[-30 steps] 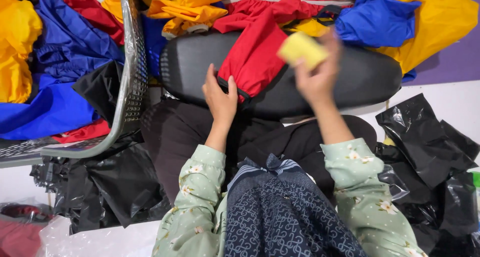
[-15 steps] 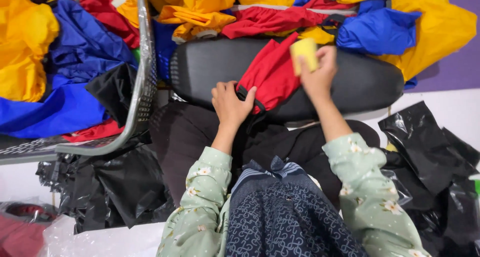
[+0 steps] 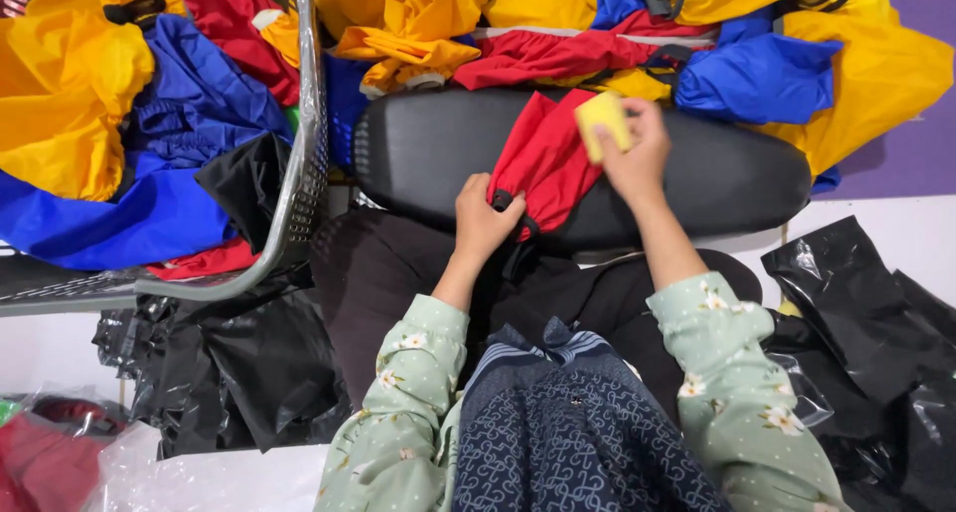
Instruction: Cleaning a red fabric item with a sponge, folding it, bagging it in multiple layers, and trimming a yellow fabric item with scissors.
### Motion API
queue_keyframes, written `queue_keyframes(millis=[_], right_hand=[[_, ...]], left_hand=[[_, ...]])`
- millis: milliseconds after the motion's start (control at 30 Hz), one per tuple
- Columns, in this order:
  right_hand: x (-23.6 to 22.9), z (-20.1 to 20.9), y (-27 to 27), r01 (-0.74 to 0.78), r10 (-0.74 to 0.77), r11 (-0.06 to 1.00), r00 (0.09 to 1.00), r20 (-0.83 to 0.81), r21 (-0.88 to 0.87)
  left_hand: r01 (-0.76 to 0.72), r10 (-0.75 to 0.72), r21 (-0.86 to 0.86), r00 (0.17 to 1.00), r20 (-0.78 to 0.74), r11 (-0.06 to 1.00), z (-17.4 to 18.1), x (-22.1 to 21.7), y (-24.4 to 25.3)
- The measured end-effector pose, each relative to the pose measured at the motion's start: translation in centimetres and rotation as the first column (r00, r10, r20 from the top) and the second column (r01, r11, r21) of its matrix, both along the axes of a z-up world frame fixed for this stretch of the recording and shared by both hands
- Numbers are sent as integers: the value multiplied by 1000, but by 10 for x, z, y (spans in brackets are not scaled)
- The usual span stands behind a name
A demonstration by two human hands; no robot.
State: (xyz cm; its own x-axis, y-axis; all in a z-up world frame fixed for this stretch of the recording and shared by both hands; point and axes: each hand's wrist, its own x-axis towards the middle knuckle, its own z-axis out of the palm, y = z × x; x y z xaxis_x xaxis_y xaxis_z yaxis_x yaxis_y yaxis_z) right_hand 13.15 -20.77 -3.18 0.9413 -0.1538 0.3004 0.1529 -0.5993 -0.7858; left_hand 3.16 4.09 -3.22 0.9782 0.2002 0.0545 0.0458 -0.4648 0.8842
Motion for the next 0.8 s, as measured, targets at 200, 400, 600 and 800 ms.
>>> queue_keyframes(millis=[200, 400, 600, 800], right_hand=[[-22, 2, 41, -497, 634, 755, 718, -287, 427], [17, -11, -25, 41, -25, 985, 995, 92, -169], [-16, 43, 17, 4, -65, 983, 944, 325, 184], [-30, 33, 53, -640, 615, 759, 764, -194, -117]], left_hand=[[-85, 65, -247, 994, -90, 965, 30, -1, -7], [-70, -64, 209, 819, 571, 976, 86, -9, -10], [-211, -338, 562, 616, 712, 799, 48, -6, -31], [-67, -517, 695, 618, 592, 716, -9, -13, -59]])
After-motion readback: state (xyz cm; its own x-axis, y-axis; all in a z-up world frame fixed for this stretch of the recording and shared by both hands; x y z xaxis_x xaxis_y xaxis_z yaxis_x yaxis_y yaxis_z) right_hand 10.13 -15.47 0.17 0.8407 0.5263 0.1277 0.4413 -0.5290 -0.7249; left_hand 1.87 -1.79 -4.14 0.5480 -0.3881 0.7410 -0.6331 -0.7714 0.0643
